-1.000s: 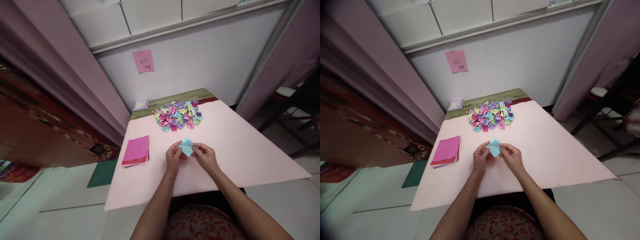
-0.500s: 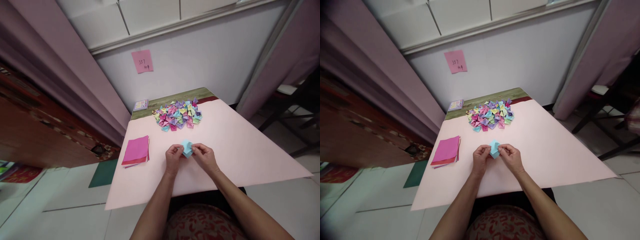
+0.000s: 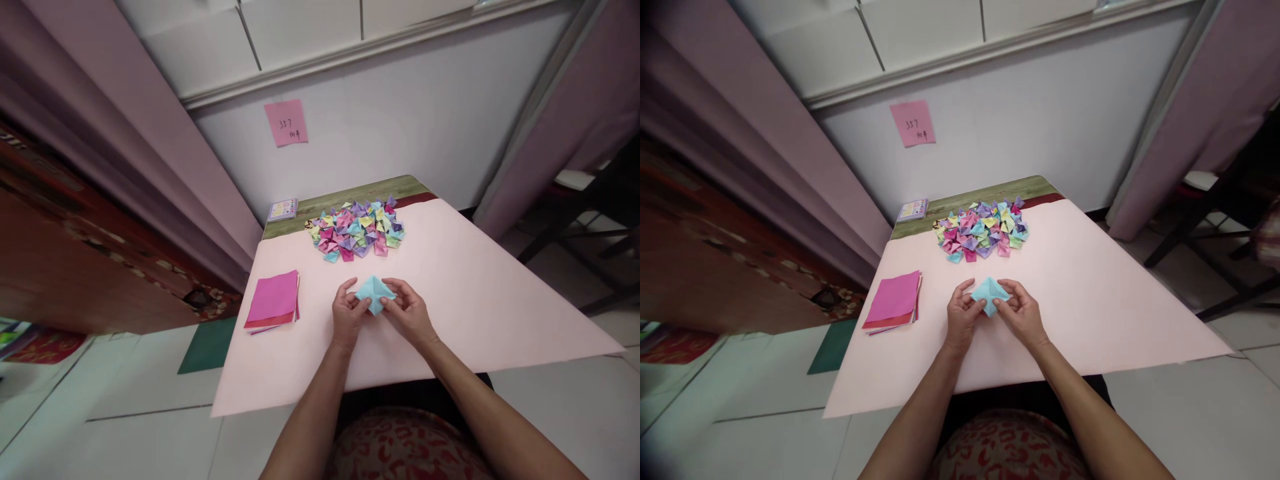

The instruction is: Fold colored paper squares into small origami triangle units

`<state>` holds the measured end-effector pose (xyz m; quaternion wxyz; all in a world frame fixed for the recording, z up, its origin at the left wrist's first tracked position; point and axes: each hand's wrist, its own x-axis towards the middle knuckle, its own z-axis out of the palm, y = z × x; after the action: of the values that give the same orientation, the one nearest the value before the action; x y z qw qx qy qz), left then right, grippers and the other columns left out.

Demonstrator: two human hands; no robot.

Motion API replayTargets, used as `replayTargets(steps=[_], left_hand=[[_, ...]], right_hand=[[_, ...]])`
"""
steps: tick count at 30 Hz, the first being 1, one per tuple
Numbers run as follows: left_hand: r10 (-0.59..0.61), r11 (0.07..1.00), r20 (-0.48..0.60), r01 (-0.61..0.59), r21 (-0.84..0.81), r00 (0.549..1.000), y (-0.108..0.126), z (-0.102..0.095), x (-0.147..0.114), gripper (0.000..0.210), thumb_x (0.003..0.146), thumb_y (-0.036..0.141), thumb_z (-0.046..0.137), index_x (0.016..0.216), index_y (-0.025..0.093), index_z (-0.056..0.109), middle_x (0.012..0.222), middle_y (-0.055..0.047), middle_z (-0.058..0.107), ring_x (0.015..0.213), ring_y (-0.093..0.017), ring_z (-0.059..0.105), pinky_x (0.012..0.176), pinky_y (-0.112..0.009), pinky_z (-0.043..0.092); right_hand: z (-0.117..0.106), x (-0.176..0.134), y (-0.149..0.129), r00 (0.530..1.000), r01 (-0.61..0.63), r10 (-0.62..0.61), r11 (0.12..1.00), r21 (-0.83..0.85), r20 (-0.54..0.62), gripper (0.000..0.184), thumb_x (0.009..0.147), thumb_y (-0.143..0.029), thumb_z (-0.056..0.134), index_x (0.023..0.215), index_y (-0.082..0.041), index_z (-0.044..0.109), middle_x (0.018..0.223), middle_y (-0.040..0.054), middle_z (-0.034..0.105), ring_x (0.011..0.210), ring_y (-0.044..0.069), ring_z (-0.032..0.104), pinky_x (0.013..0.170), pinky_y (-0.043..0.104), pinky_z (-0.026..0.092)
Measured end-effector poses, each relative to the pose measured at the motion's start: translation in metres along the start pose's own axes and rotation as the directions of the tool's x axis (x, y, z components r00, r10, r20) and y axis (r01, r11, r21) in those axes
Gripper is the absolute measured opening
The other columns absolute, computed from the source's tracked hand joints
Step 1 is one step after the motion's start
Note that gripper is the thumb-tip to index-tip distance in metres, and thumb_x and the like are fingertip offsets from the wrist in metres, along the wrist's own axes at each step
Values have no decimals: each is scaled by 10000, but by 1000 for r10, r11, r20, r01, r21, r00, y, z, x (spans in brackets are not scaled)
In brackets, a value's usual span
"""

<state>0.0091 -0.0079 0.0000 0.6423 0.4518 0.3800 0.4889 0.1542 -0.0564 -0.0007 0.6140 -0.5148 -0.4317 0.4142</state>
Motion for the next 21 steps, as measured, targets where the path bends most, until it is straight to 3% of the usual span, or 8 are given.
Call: replayTargets(steps=[5, 11, 14, 17, 21], left_hand=[[-7, 1000, -14, 7, -13, 1000, 2, 0, -1, 607, 695, 372, 793, 1218, 159, 571, 704, 2, 681, 590, -135, 631, 598, -250, 516], [13, 999, -26, -14, -41, 1000, 1, 0, -1, 466, 749, 377, 740, 1131, 143, 613, 566, 61, 562, 520, -113, 581, 582, -254, 523], [8, 999, -52, -11, -40, 999, 1, 0, 0, 486, 738, 377, 744, 1148, 161, 598, 566, 69, 554, 523, -113, 578, 590, -258, 526], [8, 999, -78, -12, -43, 997, 2, 1, 0, 491, 731, 385, 746, 1146, 178, 587, 585, 65, 574, 535, -116, 585, 596, -258, 526], [24, 999, -63, -26, -23, 998, 3, 1, -1, 474, 742, 385, 739, 1141, 190, 574, 579, 64, 581, 537, -124, 591, 595, -260, 527]], right_hand=[[1, 2, 10, 999, -5, 5, 1000, -12, -34, 450, 743, -443, 739, 1125, -251, 598, 1095, 74, 679, 728, 178, 661, 596, 288, 542], [2, 0, 10, 999, -34, 35, 999, 35, -31, 267, 760, -429, 716, 907, -239, 600, 770, 21, 654, 641, 167, 608, 602, 296, 532], [0, -1, 3, 999, 35, -35, 999, 17, -4, 214, 797, -437, 664, 842, -229, 653, 946, 65, 664, 765, 195, 635, 682, 333, 558], [-2, -1, -2, 996, 86, -86, 996, 3, 36, 271, 850, -463, 596, 839, -217, 708, 1051, 86, 649, 854, 217, 640, 734, 355, 567], [0, -1, 4, 999, 32, -33, 999, -44, -24, 282, 813, -483, 656, 819, -205, 701, 792, 51, 653, 686, 183, 606, 644, 321, 536]])
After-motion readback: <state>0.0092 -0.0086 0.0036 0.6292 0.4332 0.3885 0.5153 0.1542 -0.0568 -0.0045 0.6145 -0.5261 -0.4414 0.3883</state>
